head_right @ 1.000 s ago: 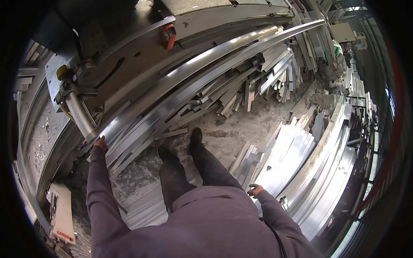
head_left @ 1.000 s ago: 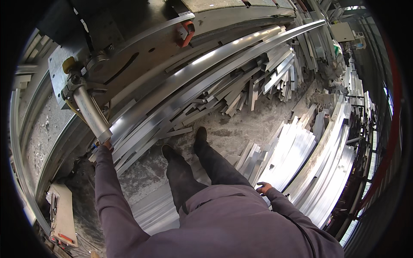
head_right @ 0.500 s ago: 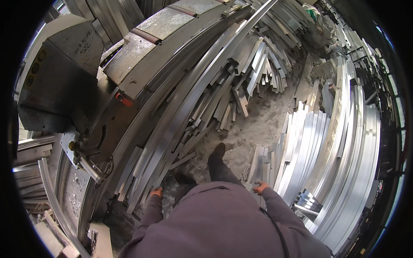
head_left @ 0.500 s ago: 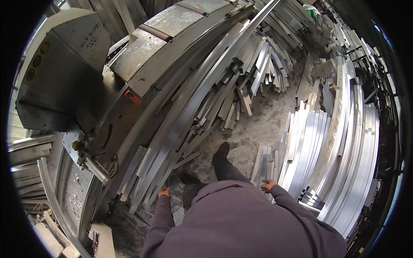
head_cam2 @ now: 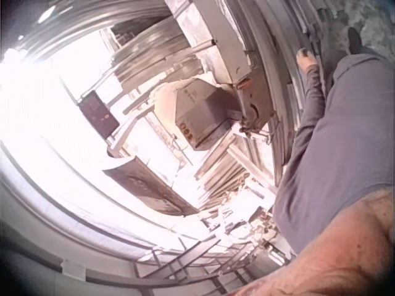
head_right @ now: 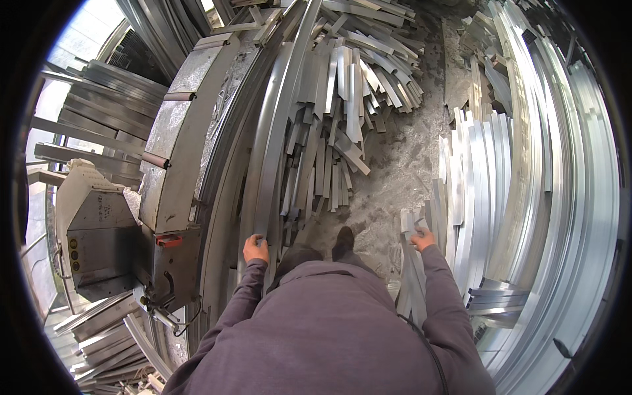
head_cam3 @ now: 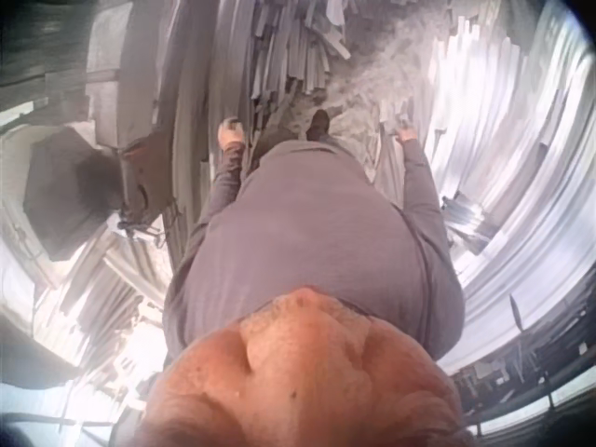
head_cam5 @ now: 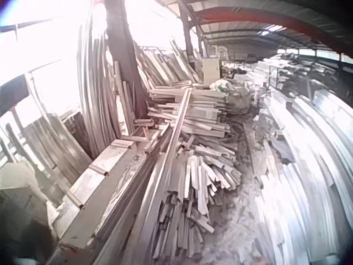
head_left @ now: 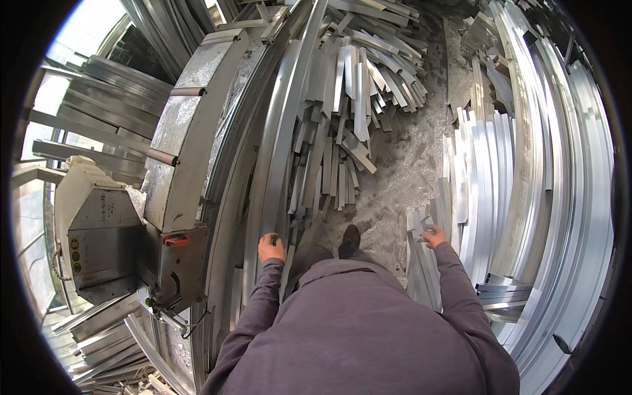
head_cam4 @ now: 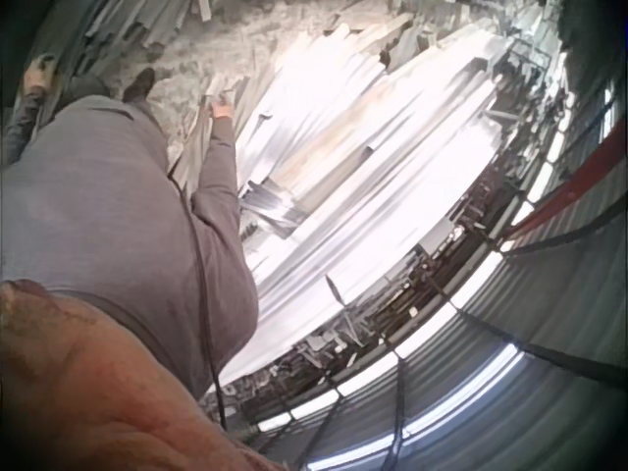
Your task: The person loads long metal profiles into a cutting machine, operates the controls to cut them, marks the cut pieces with a marker, and stacks them. The person repeats this cycle multiple times, handling each profile individually and organizing the cut pieces on the floor.
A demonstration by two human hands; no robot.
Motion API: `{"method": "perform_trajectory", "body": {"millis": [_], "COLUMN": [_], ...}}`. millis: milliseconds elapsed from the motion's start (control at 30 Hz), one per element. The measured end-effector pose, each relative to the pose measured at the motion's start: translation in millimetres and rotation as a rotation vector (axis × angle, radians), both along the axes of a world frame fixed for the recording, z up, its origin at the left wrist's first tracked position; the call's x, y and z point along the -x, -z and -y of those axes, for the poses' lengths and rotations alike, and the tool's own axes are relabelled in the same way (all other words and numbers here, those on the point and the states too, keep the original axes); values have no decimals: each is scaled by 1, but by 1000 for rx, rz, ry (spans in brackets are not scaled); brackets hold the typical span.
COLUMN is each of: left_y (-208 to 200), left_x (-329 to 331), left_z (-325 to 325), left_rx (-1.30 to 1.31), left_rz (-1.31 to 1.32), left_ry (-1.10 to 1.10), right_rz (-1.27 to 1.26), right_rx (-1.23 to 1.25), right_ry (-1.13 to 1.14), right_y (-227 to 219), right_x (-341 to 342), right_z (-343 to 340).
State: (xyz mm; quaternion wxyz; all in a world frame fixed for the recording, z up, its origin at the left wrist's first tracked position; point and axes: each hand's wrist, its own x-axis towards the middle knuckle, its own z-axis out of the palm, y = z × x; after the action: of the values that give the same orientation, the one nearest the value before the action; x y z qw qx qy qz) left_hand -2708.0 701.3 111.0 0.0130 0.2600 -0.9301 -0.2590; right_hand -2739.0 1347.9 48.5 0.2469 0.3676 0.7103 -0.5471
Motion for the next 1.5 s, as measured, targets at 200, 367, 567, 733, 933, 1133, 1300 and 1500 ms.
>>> {"method": "perform_trajectory", "body": {"millis": [200, 367, 567, 733, 933, 1133, 1300, 1500], "left_y": [4, 30, 65, 88, 46, 82, 109, 54], "left_x": [93, 132, 237, 394, 599, 796, 926, 1077], "left_z": [-61, -97, -165, -267, -431, -585, -700, -812], "left_rx": [-68, 102, 132, -321, 71, -414, -412, -235], "left_rz": [360, 814, 875, 658, 681, 548, 628, 664], "left_ry": [-27, 182, 786, 844, 746, 458, 329, 356], "right_rz": [-73, -22, -77, -75, -25, 295, 382, 85], "right_rx": [-90, -236, -207, 161, 257, 96, 126, 380], "right_ry": [190, 258, 565, 770, 653, 587, 647, 1037], "right_y": [-8, -22, 0, 34, 28, 39, 70, 89], "right_x": [-31, -80, 4, 153, 260, 332, 443, 669], "right_z": [-134, -213, -288, -296, -309, -393, -526, -736]}}
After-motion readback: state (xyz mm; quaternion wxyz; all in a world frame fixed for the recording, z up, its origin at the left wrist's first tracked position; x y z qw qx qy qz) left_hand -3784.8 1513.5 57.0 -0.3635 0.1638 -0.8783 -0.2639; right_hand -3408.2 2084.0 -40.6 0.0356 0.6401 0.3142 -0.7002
